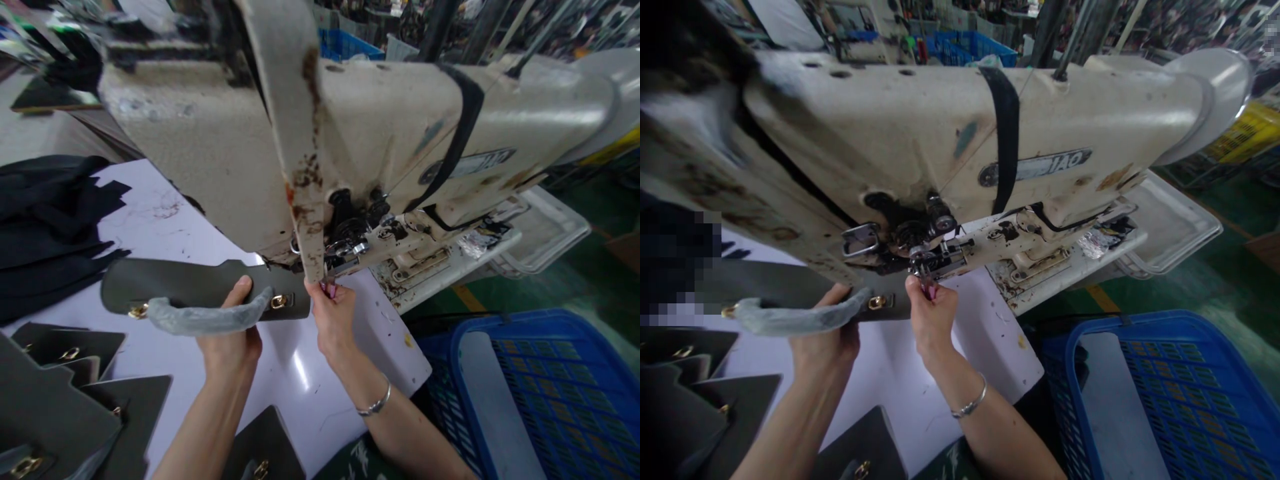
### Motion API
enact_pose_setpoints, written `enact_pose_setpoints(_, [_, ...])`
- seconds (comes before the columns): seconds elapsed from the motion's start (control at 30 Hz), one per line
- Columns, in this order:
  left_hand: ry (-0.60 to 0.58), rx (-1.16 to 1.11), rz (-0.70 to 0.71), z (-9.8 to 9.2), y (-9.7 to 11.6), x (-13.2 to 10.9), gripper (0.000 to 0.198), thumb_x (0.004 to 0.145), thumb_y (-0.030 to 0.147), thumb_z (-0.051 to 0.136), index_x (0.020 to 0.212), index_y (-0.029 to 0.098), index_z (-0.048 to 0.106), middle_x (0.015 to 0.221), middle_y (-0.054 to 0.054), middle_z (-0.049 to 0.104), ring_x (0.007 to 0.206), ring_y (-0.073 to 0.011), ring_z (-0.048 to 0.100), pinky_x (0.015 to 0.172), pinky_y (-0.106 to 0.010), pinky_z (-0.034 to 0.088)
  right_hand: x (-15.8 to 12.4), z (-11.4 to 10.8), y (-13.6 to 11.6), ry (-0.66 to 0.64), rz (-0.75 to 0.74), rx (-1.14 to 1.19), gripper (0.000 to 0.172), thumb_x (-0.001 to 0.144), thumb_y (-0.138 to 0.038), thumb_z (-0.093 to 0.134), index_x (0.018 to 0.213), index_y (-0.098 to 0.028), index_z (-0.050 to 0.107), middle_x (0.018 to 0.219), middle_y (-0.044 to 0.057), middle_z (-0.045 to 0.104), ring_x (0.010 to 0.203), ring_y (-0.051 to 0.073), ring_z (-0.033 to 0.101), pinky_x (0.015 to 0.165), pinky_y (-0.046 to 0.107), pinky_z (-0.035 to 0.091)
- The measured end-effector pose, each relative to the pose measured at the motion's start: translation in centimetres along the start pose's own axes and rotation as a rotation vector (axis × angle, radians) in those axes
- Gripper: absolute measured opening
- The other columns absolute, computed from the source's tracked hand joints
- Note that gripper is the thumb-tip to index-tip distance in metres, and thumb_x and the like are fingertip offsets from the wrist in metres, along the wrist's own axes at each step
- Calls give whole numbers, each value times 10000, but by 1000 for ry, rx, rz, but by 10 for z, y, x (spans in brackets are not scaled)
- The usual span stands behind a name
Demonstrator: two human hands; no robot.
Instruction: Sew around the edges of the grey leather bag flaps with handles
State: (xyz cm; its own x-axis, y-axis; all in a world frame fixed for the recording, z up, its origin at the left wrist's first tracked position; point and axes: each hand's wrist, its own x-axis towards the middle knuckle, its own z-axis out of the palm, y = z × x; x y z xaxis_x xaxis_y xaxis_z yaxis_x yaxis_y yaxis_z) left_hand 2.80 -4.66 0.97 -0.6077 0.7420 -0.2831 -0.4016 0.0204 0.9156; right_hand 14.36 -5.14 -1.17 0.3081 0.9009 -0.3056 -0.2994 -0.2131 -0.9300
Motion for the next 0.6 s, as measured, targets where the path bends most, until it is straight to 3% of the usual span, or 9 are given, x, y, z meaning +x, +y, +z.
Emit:
enact_pose_setpoints(0.1, [152,-168,-41,4,-3,-26,417,639,48,855,996,178,683,1069,-12,699,960,-146,661,904,-264,595,0,-14,-1,-60,-64,-122,487,804,-453,715,523,-216,396,534,-57,302,547,93,271,508,259,230])
enact_pose_setpoints(0.23, [209,-249,-87,6,-10,-49,367,708,25,804,1014,205,708,1024,20,707,852,-103,666,803,-211,609,5,-30,-1,-146,-85,-166,361,800,-449,726,597,-170,619,568,-40,441,573,105,365,545,252,305])
enact_pose_setpoints(0.33, [222,-285,-126,7,-18,-54,258,734,33,782,935,176,706,958,16,708,807,-98,666,780,-209,615,14,-35,-1,-191,-97,-211,328,795,-438,732,635,-157,680,585,-32,503,572,108,403,565,252,340])
enact_pose_setpoints(0.5, [176,-247,-180,3,-27,-49,132,757,91,764,840,174,702,902,-4,722,843,-130,684,760,-209,607,29,-32,-1,-190,-126,-281,359,773,-446,741,577,-169,620,563,-38,471,554,106,375,557,259,326])
enact_pose_setpoints(0.57, [50,-119,-268,-13,-24,-49,73,795,221,764,828,188,707,882,-37,729,856,-178,702,713,-252,612,31,-30,-3,-184,-139,-280,399,762,-442,746,532,-183,548,548,-48,420,549,100,338,543,261,295])
enact_pose_setpoints(0.6, [-76,-9,-356,-25,-20,-50,146,821,330,751,810,191,710,847,-62,727,821,-210,708,673,-288,612,31,-29,-4,-179,-146,-272,416,762,-436,745,519,-188,515,546,-52,397,552,99,325,541,262,281])
